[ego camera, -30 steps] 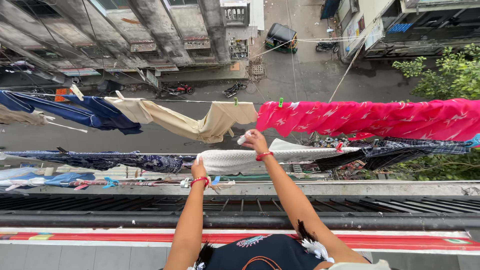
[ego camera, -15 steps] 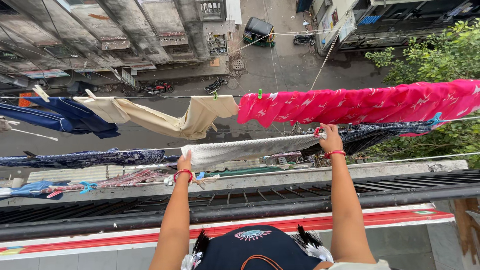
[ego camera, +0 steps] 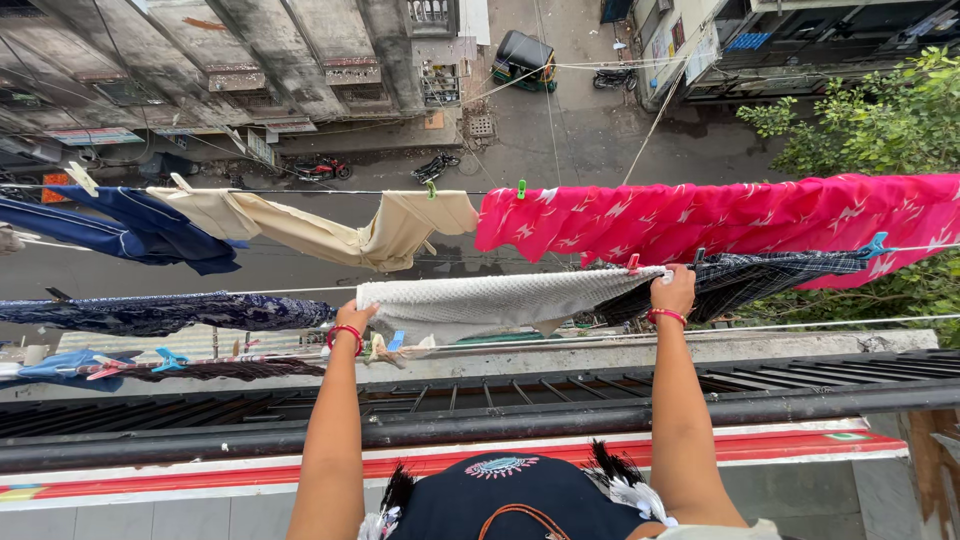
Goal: The person hangs several pieces of wet laundry on a clothesline using clothespins. They retrieve items from a bucket, spread them out, and secure them to the line. Finally, they carry the empty bucket inside.
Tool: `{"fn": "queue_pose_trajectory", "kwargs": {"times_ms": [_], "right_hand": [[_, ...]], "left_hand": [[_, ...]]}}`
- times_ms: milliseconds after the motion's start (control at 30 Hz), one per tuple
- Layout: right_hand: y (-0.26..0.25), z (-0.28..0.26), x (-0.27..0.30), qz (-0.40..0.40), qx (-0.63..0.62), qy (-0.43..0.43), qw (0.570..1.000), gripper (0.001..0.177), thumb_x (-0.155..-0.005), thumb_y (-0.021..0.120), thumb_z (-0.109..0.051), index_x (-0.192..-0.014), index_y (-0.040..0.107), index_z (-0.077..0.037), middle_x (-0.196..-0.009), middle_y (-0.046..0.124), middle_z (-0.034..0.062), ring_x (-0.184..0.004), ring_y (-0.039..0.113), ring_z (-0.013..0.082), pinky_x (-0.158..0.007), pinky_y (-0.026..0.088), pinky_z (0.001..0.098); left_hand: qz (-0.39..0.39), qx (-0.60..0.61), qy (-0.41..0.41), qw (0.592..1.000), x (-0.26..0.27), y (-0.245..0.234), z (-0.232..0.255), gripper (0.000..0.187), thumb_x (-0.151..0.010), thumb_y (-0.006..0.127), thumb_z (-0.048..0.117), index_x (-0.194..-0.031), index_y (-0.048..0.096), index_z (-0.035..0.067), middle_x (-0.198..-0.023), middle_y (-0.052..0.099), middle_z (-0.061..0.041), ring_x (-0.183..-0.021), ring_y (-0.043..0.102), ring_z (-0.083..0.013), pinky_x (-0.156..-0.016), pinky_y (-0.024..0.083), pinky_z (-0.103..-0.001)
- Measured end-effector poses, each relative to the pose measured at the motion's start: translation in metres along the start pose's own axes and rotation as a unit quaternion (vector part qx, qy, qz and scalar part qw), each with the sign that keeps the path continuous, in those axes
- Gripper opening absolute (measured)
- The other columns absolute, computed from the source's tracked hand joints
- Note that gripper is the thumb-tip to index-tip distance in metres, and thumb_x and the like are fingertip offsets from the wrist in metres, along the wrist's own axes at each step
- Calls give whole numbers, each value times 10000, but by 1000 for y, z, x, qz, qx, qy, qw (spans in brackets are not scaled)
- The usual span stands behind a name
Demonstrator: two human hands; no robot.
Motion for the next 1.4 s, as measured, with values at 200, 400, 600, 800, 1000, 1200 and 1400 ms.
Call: {"fn": "queue_pose_trajectory", "kwargs": {"times_ms": [200,400,600,800,1000,1200,1400], "right_hand": [[14,-21,5,-108,-86,-154,978,688,-697,766,-113,-1364,605,-163,-1232,579,173,-1042,624,420,-857,518,482],[17,-25,-15,-202,-16,-189,961,527,-769,817,-225,-1236,594,-128,-1236,645,103,-1091,641,379,-886,529,480],[16,-30,-23,-221,24,-255,941,442,-787,818,-240,-1146,598,-106,-1187,669,120,-1043,653,394,-850,530,502],[9,-16,-39,-218,-92,-96,967,504,-749,926,-286,-1021,604,-11,-854,684,188,-764,621,355,-746,525,419],[-5,13,-21,-278,-198,-29,940,394,-676,947,-170,-862,641,-8,-757,673,53,-704,608,151,-625,492,333],[26,23,-3,-287,-344,118,886,326,-700,913,-146,-879,652,-67,-745,662,11,-584,524,110,-504,364,297],[53,19,-11,-311,-299,58,900,342,-690,928,-175,-850,664,-30,-715,634,21,-533,487,115,-464,374,298]], "left_hand": [[-23,73,15,997,-14,-10,-8,413,-848,827,307,-1099,745,-11,-976,763,-75,-822,640,-147,-760,495,-317],[-12,16,5,1000,-1,-7,-8,518,-825,843,361,-1133,701,-30,-1056,750,-118,-919,678,-187,-846,496,-330],[30,-51,8,998,-5,-9,2,507,-857,782,425,-1096,721,-18,-1027,767,-183,-890,703,-296,-832,514,-400],[109,-114,47,986,-1,-13,23,467,-899,734,438,-1076,711,6,-1028,741,-232,-943,703,-387,-844,517,-450],[71,-96,1,993,2,-9,12,517,-914,715,465,-1116,713,-10,-1075,759,-231,-980,726,-382,-888,529,-450],[-135,-184,-100,968,-25,12,-40,943,-795,915,481,-1413,495,-95,-1397,581,-280,-1267,598,-361,-1052,463,-430],[-242,-323,-156,902,-10,17,-63,800,-825,851,458,-1392,554,-22,-1405,591,-232,-1271,588,-341,-1054,461,-431]]}}
Point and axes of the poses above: each hand's wrist, its own x-axis away from the middle knuckle, its own y-axis out of the palm, z = x × y, the point moved 4 cm from there along -x, towards the middle knuckle
